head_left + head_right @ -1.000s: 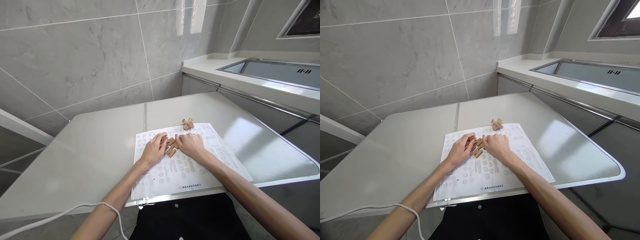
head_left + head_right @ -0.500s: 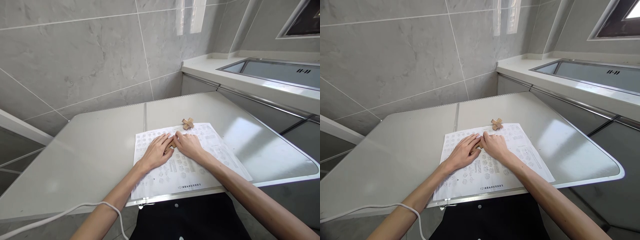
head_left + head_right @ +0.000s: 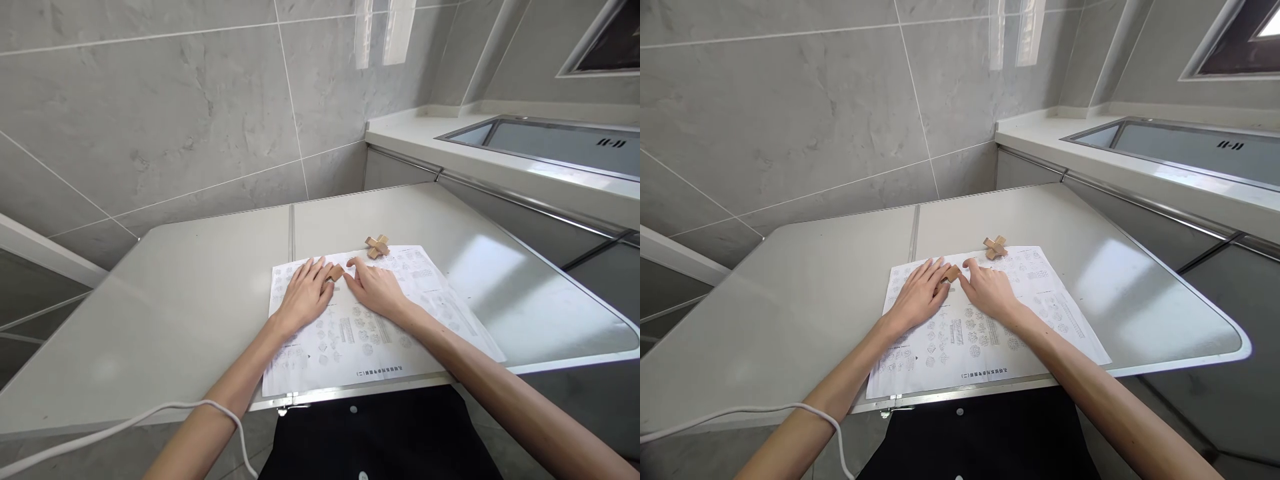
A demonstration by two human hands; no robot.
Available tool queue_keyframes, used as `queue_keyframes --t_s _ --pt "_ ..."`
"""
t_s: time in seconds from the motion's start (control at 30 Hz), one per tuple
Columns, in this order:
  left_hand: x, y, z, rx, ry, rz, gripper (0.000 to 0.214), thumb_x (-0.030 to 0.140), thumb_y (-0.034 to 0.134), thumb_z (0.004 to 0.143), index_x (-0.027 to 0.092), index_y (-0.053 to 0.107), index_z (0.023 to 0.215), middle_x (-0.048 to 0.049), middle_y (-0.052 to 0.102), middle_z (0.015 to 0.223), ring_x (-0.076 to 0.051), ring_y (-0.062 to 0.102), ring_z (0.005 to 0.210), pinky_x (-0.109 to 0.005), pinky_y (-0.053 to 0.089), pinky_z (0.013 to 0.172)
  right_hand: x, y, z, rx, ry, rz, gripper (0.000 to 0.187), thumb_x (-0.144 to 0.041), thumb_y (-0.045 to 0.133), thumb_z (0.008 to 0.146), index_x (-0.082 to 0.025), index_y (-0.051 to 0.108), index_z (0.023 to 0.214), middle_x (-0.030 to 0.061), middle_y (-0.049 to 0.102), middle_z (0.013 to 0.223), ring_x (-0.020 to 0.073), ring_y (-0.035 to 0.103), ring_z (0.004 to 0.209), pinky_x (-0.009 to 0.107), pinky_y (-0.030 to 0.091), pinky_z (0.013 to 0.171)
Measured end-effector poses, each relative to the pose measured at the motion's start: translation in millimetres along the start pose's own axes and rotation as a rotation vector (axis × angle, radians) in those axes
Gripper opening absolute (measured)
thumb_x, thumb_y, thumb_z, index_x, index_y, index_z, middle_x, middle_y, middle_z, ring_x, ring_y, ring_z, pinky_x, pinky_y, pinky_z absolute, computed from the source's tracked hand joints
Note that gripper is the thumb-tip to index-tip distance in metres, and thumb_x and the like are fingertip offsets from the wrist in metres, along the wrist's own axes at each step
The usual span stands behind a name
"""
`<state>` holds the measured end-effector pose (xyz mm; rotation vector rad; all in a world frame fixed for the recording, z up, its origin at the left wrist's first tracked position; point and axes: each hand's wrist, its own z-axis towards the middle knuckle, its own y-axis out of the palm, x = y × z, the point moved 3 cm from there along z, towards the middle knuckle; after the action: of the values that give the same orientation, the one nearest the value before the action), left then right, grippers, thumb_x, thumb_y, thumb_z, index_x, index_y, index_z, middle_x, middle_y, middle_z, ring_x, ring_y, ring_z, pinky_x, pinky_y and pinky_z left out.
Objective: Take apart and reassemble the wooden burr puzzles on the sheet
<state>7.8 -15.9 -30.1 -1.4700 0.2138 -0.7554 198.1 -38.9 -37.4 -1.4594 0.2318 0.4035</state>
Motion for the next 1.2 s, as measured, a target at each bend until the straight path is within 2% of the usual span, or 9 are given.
queue_keyframes --t_s 0.2,0.4,0.53,0.8,0.97,1.2 --pt "-18.2 -3.1 3.3 0.077 -0.158 0.096 0.052 0.036 0.038 0.111 0.02 0.048 0.16 -0.0118 0.042 0.172 -0.037 0.032 0.162 -0.059 0.029 0.131 0.4 -0.7 -0.3 -0.006 -0.013 0.022 0.023 -0.033 0.047 0.111 -0.019 0.055 0.128 0.0016 0.078 0.082 0.0228 0.072 0.073 0.03 0.03 0.057" --pt "-23.2 -5.7 4.5 0.122 -0.244 0.169 0.053 0.031 0.036 0.11 0.013 0.05 0.158 -0.0173 0.043 0.171 -0.043 0.037 0.158 -0.062 0.034 0.127 0.7 -1.0 -0.8 -0.007 -0.018 0.031 0.023 -0.033 0.047 0.111 -0.02 0.056 0.127 0.001 0.077 0.08 0.0223 0.072 0.072 0.029 0.03 0.057" --pt "-23.6 -4.4 4.4 0.127 -0.263 0.194 0.053 0.031 0.035 0.11 0.012 0.049 0.158 -0.0192 0.042 0.171 -0.045 0.038 0.157 -0.066 0.033 0.126 1.4 -0.2 -0.3 -0.012 -0.017 0.031 0.023 -0.033 0.047 0.111 -0.02 0.057 0.127 0.0011 0.077 0.079 0.0226 0.072 0.072 0.029 0.03 0.057" --pt "-19.5 -4.0 4.0 0.056 -0.26 0.21 0.064 0.043 0.034 0.111 0.006 0.042 0.163 -0.0205 0.034 0.174 -0.045 0.029 0.162 -0.062 0.029 0.13 1.3 -0.3 0.1 -0.014 -0.018 0.023 0.022 -0.032 0.048 0.11 -0.02 0.057 0.126 0.001 0.077 0.081 0.022 0.072 0.073 0.03 0.032 0.058" --pt "-18.1 -3.5 4.2 0.032 -0.286 0.222 0.066 0.044 0.029 0.112 0.007 0.038 0.166 -0.0181 0.03 0.176 -0.043 0.027 0.163 -0.062 0.027 0.132 1.7 0.0 0.3 -0.018 -0.015 0.018 0.022 -0.032 0.048 0.11 -0.021 0.057 0.126 0.0015 0.077 0.082 0.0221 0.073 0.075 0.029 0.032 0.059" --pt "-22.3 -2.4 5.4 0.061 -0.352 0.241 0.066 0.041 0.03 0.111 0.004 0.038 0.165 -0.0213 0.03 0.176 -0.045 0.027 0.163 -0.062 0.023 0.133 2.1 0.2 -0.2 -0.022 -0.015 0.027 0.021 -0.03 0.049 0.11 -0.021 0.057 0.126 0.0008 0.077 0.081 0.0222 0.072 0.074 0.029 0.031 0.059"
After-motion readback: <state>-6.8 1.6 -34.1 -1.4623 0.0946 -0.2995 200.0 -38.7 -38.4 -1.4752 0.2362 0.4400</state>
